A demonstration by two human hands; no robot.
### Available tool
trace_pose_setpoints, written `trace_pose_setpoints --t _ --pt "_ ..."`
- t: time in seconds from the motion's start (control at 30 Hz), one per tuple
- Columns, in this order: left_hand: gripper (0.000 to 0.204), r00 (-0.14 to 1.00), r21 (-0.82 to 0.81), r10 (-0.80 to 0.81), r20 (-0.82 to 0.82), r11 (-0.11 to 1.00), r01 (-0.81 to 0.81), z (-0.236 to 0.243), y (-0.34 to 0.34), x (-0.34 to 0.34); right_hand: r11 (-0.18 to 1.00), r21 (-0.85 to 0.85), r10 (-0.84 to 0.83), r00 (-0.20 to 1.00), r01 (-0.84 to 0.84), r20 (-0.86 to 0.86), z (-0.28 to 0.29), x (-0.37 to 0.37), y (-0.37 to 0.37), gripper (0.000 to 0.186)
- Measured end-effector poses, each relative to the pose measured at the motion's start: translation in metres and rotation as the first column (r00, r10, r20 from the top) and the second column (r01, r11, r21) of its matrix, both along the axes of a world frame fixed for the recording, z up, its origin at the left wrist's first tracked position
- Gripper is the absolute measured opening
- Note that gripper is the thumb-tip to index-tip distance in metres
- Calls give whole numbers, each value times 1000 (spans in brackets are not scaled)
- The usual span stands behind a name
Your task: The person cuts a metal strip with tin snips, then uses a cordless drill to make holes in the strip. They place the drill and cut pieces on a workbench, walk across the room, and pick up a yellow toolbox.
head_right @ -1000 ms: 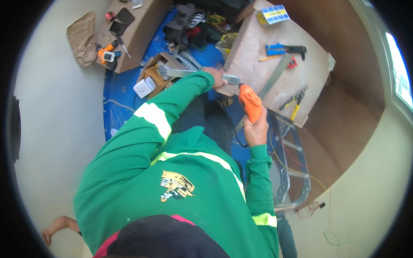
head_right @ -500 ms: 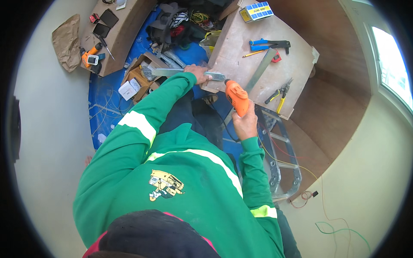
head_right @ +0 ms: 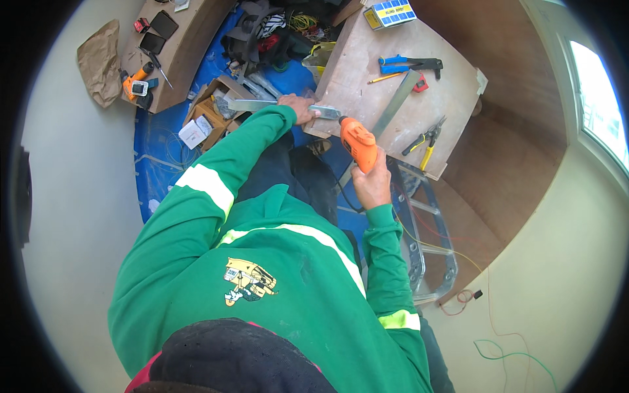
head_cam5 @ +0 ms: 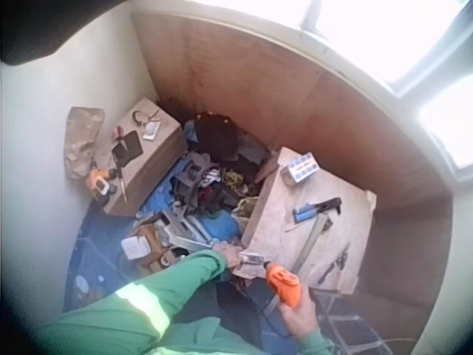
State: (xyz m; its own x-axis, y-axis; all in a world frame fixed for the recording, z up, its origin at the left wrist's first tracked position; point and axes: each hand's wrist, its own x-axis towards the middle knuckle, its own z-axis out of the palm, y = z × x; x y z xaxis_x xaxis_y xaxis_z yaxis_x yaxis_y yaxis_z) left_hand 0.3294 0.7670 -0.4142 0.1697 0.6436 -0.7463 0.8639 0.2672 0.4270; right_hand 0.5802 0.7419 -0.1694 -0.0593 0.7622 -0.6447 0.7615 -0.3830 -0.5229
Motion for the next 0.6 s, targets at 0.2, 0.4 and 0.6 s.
trace_pose_setpoints --t 0.2,0.4,0.6 --pt "68 1000 -5 4 9 1000 -4 0 1 0 999 47 27 1000 -27 -3 2 0 2 60" --pt "66 1000 -4 7 11 1000 -7 1 0 0 1000 -16 5 1000 -5 23 2 0 4 60" --pt "65 1000 2 20 12 1000 -20 -1 -1 0 1000 5 30 1000 -30 6 -2 5 5 60"
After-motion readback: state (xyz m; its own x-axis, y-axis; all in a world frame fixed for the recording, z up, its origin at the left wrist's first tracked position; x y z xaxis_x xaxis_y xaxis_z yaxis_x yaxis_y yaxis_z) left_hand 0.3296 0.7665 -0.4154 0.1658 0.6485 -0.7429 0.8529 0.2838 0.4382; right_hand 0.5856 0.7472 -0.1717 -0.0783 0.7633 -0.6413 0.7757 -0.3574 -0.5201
